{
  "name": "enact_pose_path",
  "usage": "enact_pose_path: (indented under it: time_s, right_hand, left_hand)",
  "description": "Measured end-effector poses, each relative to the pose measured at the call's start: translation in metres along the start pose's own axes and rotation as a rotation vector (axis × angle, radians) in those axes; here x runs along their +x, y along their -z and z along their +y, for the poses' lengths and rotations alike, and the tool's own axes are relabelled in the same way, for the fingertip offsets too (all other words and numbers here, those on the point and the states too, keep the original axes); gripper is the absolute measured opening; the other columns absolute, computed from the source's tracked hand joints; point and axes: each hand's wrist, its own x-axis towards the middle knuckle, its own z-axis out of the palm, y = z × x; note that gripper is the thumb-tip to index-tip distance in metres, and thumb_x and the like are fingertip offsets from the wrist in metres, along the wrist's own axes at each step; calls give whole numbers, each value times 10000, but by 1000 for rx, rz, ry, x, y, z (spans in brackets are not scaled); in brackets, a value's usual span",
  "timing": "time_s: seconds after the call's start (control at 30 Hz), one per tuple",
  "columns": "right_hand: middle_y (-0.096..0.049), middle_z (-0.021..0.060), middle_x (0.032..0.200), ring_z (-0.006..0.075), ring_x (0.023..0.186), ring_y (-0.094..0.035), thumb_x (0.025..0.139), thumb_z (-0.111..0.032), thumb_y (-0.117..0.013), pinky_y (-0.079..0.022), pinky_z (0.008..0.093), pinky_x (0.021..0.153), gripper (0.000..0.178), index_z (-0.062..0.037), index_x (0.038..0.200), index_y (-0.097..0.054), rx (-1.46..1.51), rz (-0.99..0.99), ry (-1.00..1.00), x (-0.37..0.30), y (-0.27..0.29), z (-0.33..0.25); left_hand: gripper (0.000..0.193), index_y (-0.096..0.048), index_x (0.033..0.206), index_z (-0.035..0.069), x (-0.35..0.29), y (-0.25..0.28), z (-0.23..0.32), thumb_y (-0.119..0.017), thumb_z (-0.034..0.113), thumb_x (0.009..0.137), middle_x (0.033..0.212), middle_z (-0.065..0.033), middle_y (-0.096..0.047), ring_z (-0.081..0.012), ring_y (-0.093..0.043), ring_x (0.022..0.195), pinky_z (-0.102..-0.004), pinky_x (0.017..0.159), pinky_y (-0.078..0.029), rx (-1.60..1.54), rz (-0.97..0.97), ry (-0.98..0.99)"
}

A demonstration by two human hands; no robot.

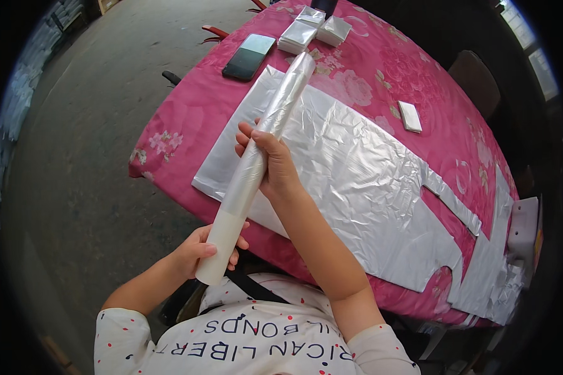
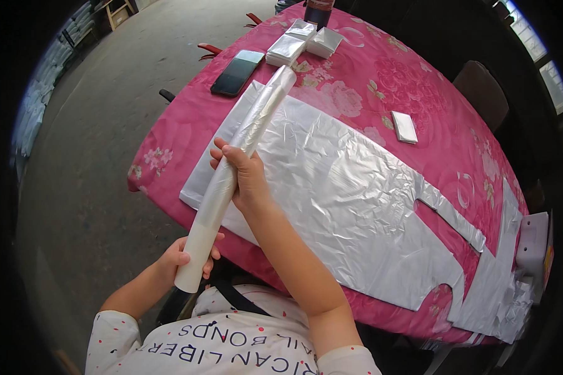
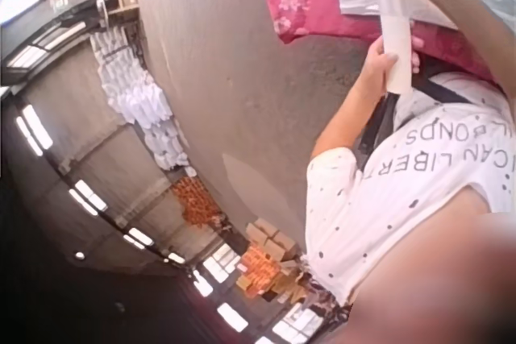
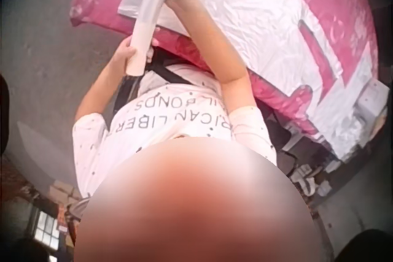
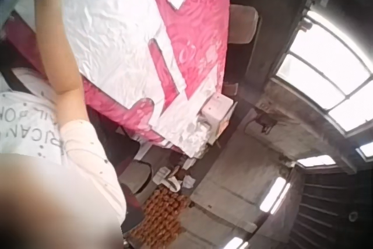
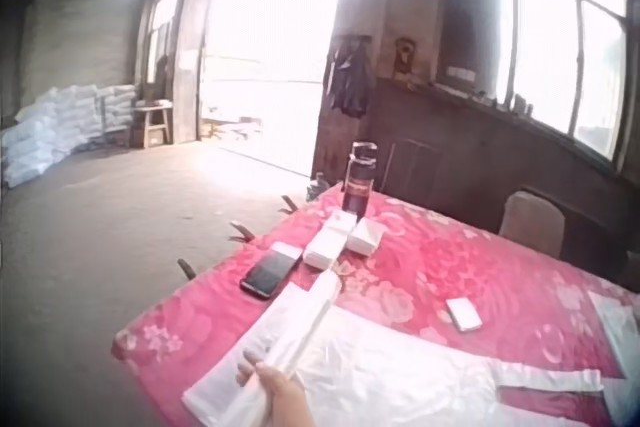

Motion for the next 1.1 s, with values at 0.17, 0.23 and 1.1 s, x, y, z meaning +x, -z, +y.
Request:
enact_pose_path:
  time_s: [0.17,0.23,1.1]
  right_hand:
    - [-506,69,863,152,777,-553,727,-173,-675,-496,307,719,662,25,1234,-298,-282,163,121,-40,7,-37]
    - [-515,82,848,159,753,-562,744,-156,-667,-499,315,691,591,24,1192,-326,-158,75,197,-55,13,-46]
    - [-607,2,858,73,717,-518,823,-239,-578,-422,212,654,220,-55,941,-600,-728,514,250,-128,183,-175]
  left_hand:
    - [687,-398,1228,-27,30,-34,-6,-708,249,681,916,-101,-575,-157,-583,691,-293,639,-500,265,28,122]
    - [631,-428,1177,-16,38,-41,-7,-715,243,679,843,-81,-566,-144,-571,652,-280,604,-487,426,7,166]
    - [485,-500,1169,13,20,-11,-67,-538,381,855,713,-49,-545,-118,-541,549,-256,545,-469,610,98,609]
